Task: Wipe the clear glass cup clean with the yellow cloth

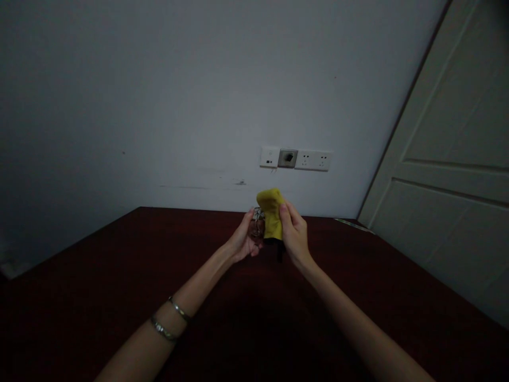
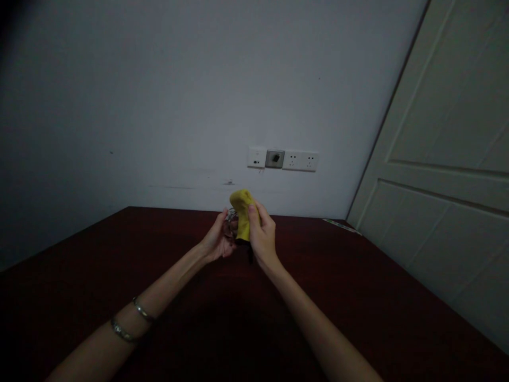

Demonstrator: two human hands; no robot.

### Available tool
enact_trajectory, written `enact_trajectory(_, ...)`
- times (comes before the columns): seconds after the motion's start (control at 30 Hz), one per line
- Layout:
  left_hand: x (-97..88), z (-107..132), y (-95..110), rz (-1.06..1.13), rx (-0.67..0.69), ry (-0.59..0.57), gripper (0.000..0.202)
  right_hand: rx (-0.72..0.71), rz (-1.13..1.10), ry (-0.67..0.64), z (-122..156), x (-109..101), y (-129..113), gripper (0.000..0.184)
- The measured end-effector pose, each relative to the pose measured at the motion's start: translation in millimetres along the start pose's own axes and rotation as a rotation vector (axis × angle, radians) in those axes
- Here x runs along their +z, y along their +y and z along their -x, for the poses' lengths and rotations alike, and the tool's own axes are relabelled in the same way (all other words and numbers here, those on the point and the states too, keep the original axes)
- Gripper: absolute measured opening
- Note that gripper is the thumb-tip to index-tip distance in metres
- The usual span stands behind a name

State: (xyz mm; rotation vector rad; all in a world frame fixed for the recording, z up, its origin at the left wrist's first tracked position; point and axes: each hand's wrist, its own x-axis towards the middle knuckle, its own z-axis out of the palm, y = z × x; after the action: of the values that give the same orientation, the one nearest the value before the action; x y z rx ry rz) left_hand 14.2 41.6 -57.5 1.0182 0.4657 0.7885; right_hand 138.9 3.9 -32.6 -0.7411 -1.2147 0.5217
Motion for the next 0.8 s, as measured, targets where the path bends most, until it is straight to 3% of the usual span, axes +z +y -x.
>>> enact_trajectory(0.1, 0.4, 0.7, 5.2, -0.013, -0.048, -0.051, 0.08, -0.052, 0.057, 0.112, -7.6, -10.0, -2.6, 0.037)
enact_trajectory(0.2, 1.6, 0.6, 9.0, -0.02, -0.094, -0.171, 0.093, -0.377, 0.282, 0.116, -13.4, -25.0, -2.1, 0.03)
enact_trajectory(0.3, 4.5, -0.3, 11.4, 0.005, -0.139, -0.245, 0.091, -0.786, 0.55, -0.197, -16.5, -36.1, -2.9, 0.041)
enact_trajectory(0.37, 5.8, 0.0, 13.3, 0.017, -0.14, -0.248, 0.086, -0.955, 0.665, -0.387, -18.7, -41.6, -6.4, 0.05)
enact_trajectory(0.43, 5.5, 1.4, 15.9, 0.02, -0.112, -0.234, 0.083, -1.009, 0.724, -0.391, -22.1, -48.2, -12.7, 0.055)
enact_trajectory(0.53, 2.8, 4.7, 20.9, 0.013, -0.072, -0.225, 0.084, -1.008, 0.773, -0.227, -27.9, -60.3, -22.9, 0.06)
enact_trajectory(0.6, 1.3, 6.5, 23.4, 0.004, -0.067, -0.232, 0.085, -1.055, 0.806, -0.197, -29.2, -64.9, -24.5, 0.062)
enact_trajectory(0.7, 1.4, 7.1, 24.1, -0.005, -0.099, -0.198, 0.085, -1.149, 0.838, -0.351, -22.7, -58.3, -15.1, 0.061)
enact_trajectory(0.8, 2.3, 5.3, 21.3, 0.033, -0.096, -0.063, 0.074, -1.186, 0.796, -0.487, -7.2, -38.5, -0.5, 0.054)
